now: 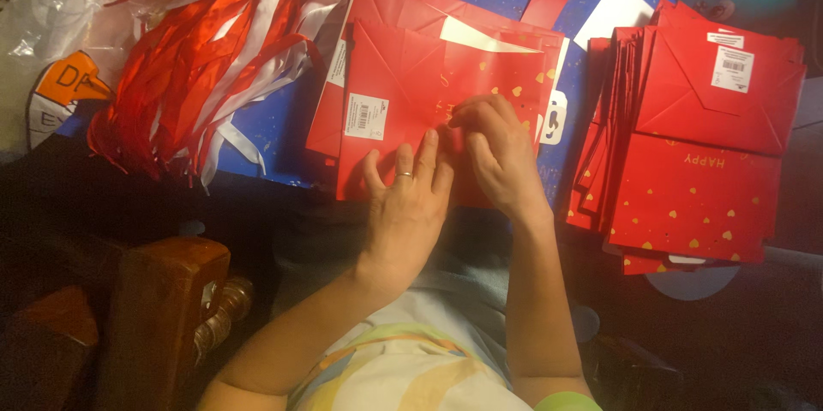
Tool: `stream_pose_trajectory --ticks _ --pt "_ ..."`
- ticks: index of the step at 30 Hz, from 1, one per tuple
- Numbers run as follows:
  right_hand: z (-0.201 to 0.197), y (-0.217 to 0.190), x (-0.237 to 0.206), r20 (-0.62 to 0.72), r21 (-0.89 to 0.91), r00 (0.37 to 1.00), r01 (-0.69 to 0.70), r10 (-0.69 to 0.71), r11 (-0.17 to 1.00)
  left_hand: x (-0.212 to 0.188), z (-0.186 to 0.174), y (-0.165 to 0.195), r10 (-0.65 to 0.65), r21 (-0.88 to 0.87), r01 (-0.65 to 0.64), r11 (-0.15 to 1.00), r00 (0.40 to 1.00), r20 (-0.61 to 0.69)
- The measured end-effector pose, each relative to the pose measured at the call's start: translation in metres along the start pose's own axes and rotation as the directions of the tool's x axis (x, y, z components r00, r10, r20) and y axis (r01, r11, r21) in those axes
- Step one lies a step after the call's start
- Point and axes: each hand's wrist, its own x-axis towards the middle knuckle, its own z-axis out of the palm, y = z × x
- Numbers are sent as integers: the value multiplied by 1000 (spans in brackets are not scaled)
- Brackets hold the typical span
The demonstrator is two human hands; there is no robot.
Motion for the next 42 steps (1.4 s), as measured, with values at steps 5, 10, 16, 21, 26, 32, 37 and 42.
stream_pose_trajectory --ticks 5,10,16,21,26,32,37,42 --pt "0 0 -2 -5 3 1000 27 -27 1000 4 4 1 -22 -52 19 998 998 -59" --pt "-2 3 -1 -20 65 1000 3 -2 998 4 6 1 -22 -63 22 998 1000 0" --pt "-1 11 -5 -54 78 998 40 -36 996 15 2 2 -43 -42 47 998 995 88" --pt "1 19 -4 -78 106 997 4 4 994 23 -10 5 -15 -20 19 1000 982 191" --pt "1 21 -10 -128 126 992 3 13 992 7 -27 6 102 -158 -73 985 978 184" --pt "-6 6 -24 -232 180 973 41 2 983 -2 -25 -7 152 -227 -143 963 988 22" --pt "-27 -20 -59 -334 98 937 143 -103 985 6 -24 -22 184 -226 -192 955 981 -56" --pt "-60 -30 -86 -469 -91 882 1 -44 996 18 -17 -31 137 -270 -135 953 990 -12"
